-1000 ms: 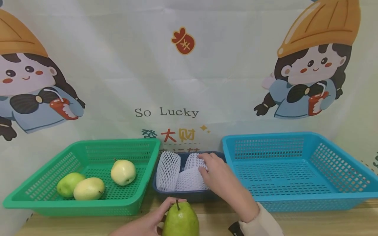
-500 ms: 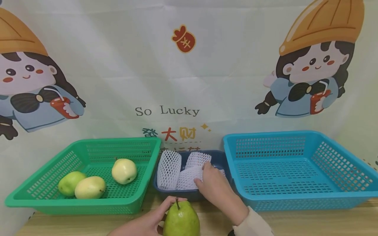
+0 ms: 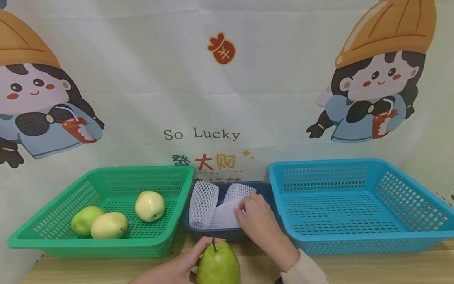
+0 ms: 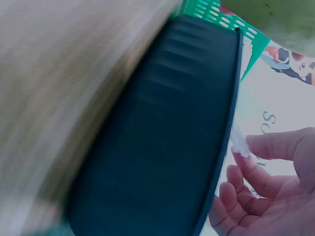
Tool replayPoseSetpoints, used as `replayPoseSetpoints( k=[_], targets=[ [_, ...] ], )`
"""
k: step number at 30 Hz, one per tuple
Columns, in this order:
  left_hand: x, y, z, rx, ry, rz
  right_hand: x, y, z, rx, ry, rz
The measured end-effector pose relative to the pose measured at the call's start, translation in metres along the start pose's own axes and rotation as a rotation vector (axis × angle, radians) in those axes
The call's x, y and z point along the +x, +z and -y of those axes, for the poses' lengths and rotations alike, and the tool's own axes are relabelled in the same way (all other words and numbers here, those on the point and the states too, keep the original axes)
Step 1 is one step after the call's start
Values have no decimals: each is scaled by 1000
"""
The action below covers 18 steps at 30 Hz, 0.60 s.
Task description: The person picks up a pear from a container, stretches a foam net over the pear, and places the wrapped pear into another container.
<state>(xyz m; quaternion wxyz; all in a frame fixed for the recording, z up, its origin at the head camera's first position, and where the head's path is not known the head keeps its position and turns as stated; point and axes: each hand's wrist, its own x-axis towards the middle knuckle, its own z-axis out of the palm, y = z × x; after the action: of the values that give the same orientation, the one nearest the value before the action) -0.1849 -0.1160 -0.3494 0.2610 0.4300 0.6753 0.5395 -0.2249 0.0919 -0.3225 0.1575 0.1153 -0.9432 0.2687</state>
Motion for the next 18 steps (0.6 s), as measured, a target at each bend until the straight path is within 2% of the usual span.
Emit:
replayPoseSetpoints(
  k=[6,13,18],
  targets=[
    [0,-1,-1,25,-22,-6,1,-11,-1,103,-34,-73],
    [-1,-1,-2,35,-122,-17,2,-26,-5,200,-64,-96],
    [-1,-1,-2,73,-101,-24,2,-40,-6,230,-99,-127]
  ],
)
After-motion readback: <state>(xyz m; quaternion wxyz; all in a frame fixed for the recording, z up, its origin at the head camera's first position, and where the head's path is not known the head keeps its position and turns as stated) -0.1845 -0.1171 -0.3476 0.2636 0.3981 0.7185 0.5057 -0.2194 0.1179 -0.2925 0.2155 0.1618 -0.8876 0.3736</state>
